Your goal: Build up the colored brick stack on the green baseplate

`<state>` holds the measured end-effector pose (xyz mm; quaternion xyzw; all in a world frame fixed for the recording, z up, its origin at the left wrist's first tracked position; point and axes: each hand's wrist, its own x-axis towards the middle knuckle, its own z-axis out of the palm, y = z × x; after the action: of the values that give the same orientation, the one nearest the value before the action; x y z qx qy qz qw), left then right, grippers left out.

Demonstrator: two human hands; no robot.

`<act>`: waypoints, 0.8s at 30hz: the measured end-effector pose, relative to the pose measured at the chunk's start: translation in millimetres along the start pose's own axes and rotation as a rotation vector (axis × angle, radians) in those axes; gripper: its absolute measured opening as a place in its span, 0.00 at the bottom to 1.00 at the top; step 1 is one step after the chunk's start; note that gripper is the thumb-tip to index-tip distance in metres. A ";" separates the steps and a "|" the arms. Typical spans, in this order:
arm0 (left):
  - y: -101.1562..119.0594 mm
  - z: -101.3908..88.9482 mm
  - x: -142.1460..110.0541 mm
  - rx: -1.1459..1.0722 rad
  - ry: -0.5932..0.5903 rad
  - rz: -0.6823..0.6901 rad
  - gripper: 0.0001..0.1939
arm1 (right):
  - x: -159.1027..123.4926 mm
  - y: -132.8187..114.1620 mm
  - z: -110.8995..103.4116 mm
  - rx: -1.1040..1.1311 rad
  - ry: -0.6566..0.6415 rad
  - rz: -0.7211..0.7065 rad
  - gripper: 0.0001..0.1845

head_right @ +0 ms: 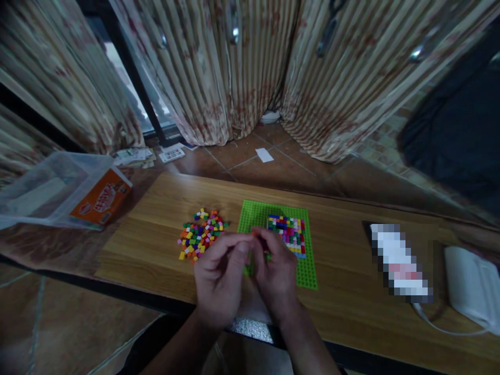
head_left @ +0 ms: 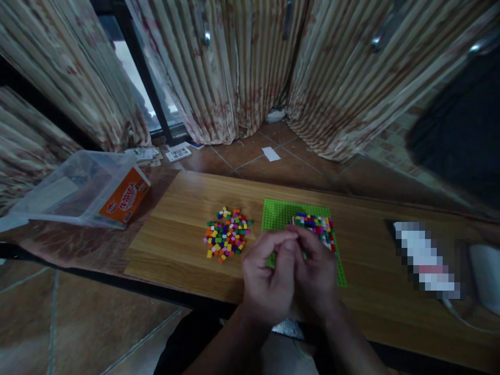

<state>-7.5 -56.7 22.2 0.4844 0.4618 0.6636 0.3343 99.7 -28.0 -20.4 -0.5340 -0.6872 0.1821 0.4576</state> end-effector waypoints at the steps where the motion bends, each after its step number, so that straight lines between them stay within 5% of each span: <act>1: -1.8 -1.9 2.1 -0.006 0.030 -0.047 0.08 | 2.6 2.3 -6.6 0.031 0.042 0.030 0.12; 5: -6.3 -2.8 5.0 -0.015 0.056 -0.140 0.08 | 14.5 15.5 -33.1 0.067 0.226 0.202 0.15; 11: -9.1 4.5 4.9 -0.059 0.016 -0.222 0.08 | 24.5 34.7 -61.3 -0.024 0.282 0.337 0.15; 24: -18.6 10.7 7.6 -0.155 -0.010 -0.345 0.08 | 23.1 43.1 -55.1 0.198 0.228 0.564 0.12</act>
<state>0.3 -40.3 8.4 0.3739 0.4839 0.6276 0.4818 169.3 -4.6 -13.8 -0.6731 -0.4354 0.3067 0.5131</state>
